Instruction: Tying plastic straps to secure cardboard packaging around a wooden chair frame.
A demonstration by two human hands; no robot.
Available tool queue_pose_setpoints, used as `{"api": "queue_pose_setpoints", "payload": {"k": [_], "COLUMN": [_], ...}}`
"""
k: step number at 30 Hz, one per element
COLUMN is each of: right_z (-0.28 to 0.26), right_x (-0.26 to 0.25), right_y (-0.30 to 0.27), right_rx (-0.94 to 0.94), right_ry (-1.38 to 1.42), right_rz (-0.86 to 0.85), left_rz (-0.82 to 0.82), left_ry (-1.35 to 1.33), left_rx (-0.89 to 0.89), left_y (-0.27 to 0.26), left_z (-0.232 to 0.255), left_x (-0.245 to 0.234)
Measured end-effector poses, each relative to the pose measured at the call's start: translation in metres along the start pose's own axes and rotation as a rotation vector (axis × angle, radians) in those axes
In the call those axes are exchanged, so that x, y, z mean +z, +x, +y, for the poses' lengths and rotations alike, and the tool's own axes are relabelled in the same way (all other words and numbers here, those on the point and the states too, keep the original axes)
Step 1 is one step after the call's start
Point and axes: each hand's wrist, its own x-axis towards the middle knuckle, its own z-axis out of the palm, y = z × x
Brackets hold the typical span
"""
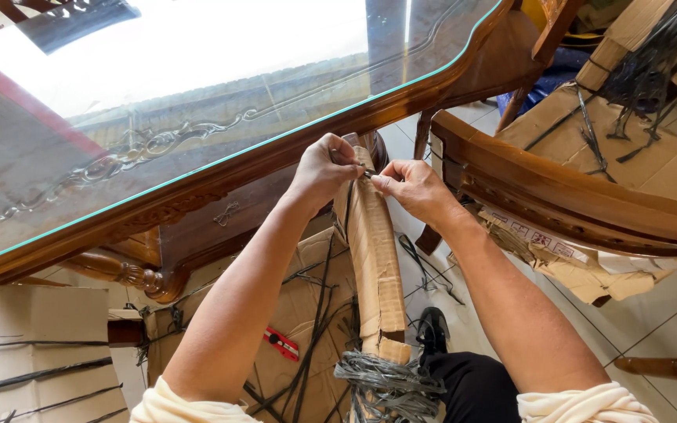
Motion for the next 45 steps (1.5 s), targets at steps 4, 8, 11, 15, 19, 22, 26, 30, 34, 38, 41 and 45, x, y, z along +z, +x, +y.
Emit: {"api": "queue_pose_setpoints", "payload": {"k": [4, 8, 11, 15, 19, 22, 26, 30, 34, 38, 41, 45], "right_z": [0.001, 0.006, 0.005, 0.001, 0.002, 0.004, 0.002, 0.011, -0.002, -0.01, -0.011, -0.007], "right_x": [0.0, 0.002, 0.004, 0.005, 0.004, 0.008, 0.009, 0.008, 0.007, 0.007, 0.007, 0.008], "right_y": [-0.002, 0.001, 0.002, 0.0, -0.002, -0.002, -0.002, 0.004, 0.012, 0.025, 0.03, 0.029], "right_rx": [0.01, -0.022, -0.023, -0.011, -0.012, -0.017, -0.023, -0.045, -0.061, -0.122, -0.125, -0.115], "right_ry": [0.012, 0.032, 0.007, -0.019, 0.022, 0.057, 0.055, 0.119, 0.173, 0.12, 0.05, 0.055], "right_rz": [0.006, -0.008, -0.014, -0.013, -0.013, -0.013, -0.008, -0.015, 0.061, -0.008, -0.044, -0.025], "left_rz": [-0.014, -0.039, -0.04, -0.046, -0.083, -0.111, -0.096, -0.014, 0.053, 0.106, 0.109, 0.074], "left_ry": [0.32, 0.717, 1.065, 1.283, 1.271, 1.199, 1.288, 1.397, 1.364, 1.324, 1.307, 1.227], "left_rx": [0.388, 0.658, 0.725, 0.732, 0.646, 0.619, 0.623, 0.719, 0.822, 0.943, 0.947, 0.897], "left_y": [-0.011, -0.017, -0.021, -0.009, -0.003, -0.005, -0.005, 0.0, -0.011, -0.021, -0.024, -0.023], "left_z": [0.011, 0.019, 0.025, 0.012, 0.017, 0.018, 0.019, 0.002, -0.001, 0.0, 0.002, -0.003], "left_x": [-0.002, 0.002, 0.011, 0.015, 0.006, 0.001, 0.012, 0.015, 0.01, 0.006, 0.002, 0.002]}}
